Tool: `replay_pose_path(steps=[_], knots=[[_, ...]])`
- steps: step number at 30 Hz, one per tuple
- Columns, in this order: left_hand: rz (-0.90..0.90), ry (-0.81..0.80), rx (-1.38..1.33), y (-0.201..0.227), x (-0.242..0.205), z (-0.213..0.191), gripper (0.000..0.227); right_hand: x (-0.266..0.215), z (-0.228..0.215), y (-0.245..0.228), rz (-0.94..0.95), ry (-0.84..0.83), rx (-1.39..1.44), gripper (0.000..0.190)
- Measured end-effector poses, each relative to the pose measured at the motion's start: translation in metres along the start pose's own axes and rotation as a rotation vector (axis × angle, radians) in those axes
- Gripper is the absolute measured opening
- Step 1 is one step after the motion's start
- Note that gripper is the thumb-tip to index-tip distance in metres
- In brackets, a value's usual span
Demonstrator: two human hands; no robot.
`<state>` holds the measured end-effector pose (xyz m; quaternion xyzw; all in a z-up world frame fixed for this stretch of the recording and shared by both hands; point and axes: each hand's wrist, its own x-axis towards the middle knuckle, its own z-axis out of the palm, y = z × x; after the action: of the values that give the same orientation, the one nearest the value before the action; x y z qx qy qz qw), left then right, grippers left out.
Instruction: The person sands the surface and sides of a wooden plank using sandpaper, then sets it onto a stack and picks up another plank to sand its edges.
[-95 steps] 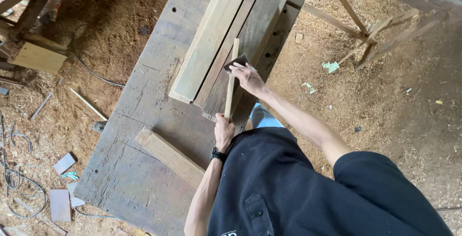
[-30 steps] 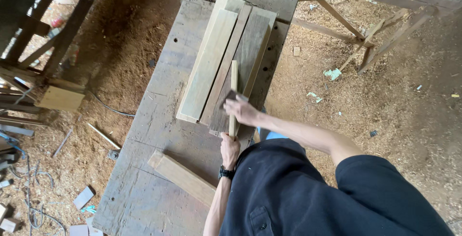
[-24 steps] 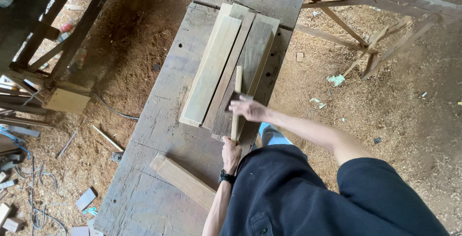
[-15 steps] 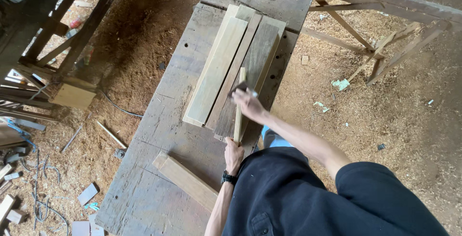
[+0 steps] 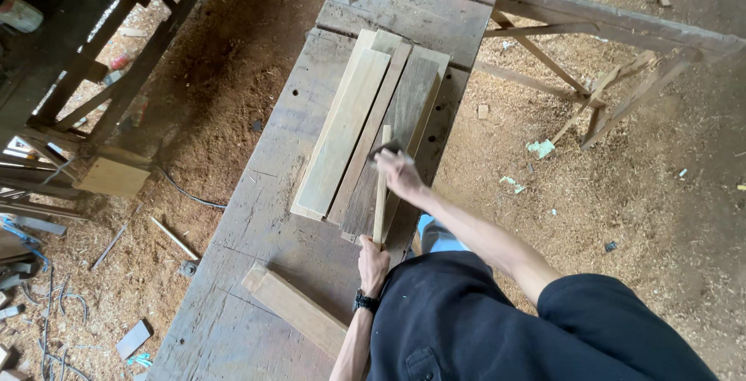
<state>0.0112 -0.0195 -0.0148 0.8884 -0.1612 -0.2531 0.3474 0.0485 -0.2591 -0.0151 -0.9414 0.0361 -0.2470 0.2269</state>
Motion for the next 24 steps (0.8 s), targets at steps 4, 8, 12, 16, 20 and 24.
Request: replay_pose_path(steps=[4,8,12,16,20,24], knots=[[0.019,-0.014,-0.045,0.001,-0.003,-0.003,0.022,-0.04,-0.019,-0.064,-0.141,-0.07,0.092,0.027],[0.059,0.017,-0.001,0.003,-0.002,-0.003,0.022,-0.026,-0.043,-0.038,-0.185,-0.328,0.151,0.033],[0.068,0.045,0.032,-0.002,-0.002,0.001,0.023,0.008,-0.042,0.001,0.066,-0.174,0.021,0.036],[0.064,0.043,-0.026,-0.006,-0.002,0.008,0.024,-0.007,-0.034,-0.035,0.255,-0.549,-0.042,0.043],[0.014,0.039,0.012,-0.004,0.002,0.007,0.026,-0.029,-0.033,-0.045,-0.331,-0.161,0.165,0.034],[0.04,0.026,-0.006,-0.004,0.001,0.005,0.026,-0.008,-0.019,-0.008,-0.109,-0.087,0.132,0.03]])
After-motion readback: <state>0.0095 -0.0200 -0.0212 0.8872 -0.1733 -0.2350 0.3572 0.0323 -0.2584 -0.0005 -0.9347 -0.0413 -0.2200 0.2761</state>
